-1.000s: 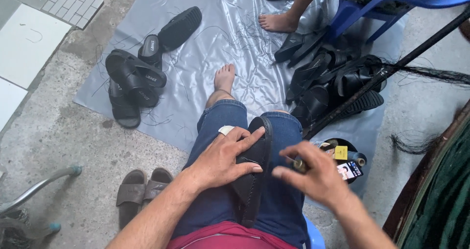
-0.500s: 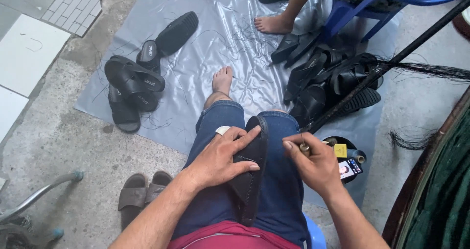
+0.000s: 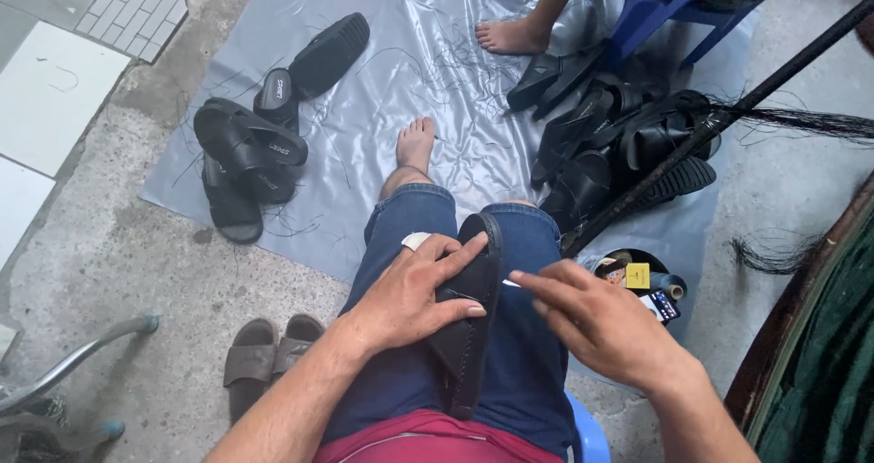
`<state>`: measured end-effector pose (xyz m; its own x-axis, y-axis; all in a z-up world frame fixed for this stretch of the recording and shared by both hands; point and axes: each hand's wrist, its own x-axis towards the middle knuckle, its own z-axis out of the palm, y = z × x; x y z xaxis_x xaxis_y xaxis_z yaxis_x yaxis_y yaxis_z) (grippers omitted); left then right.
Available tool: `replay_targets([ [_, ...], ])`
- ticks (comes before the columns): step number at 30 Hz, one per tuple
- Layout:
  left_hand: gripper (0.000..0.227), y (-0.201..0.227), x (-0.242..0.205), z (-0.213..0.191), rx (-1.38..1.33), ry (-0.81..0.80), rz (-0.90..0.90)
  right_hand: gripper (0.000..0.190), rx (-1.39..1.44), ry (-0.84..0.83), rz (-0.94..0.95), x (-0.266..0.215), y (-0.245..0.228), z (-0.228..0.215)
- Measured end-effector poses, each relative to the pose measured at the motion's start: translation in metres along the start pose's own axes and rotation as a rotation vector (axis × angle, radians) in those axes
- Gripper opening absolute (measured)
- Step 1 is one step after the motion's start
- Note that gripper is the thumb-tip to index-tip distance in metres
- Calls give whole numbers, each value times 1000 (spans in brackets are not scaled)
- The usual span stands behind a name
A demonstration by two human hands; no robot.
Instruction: Hand sewing the upper part of a black sandal to the sole using a needle and thread.
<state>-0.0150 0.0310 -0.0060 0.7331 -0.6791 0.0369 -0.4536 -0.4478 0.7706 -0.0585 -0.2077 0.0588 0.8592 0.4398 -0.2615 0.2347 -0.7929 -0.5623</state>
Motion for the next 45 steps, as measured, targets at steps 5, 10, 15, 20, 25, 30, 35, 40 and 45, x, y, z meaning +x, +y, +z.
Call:
replay_targets([
  [5,74,4,1,-2,3,-21,-44,38,-78,74,-131,7,-5,1],
  [10,74,4,2,-3,-7,-43,-63,39,-123,93,-151,10,-1,5],
  [15,72,3,2,-3,-6,-28,-42,42,-128,113,-151,12,-1,6],
  [20,72,1,0,-2,-9,-13,-33,42,-112,147,-161,13,-2,8],
  [25,73,1,1,0,9,1,-11,44,-124,152,-166,12,-2,10],
  [30,74,2,0,1,10,-7,-49,44,-158,168,-135,10,-3,13],
  [35,74,14,6,-8,6,-81,-107,40,-235,98,56,10,-17,12],
  [40,78,8,14,3,74,-68,-128,36,-333,-12,234,13,-33,10],
  [45,80,7,18,8,71,-83,-176,35,-412,30,200,13,-29,15],
])
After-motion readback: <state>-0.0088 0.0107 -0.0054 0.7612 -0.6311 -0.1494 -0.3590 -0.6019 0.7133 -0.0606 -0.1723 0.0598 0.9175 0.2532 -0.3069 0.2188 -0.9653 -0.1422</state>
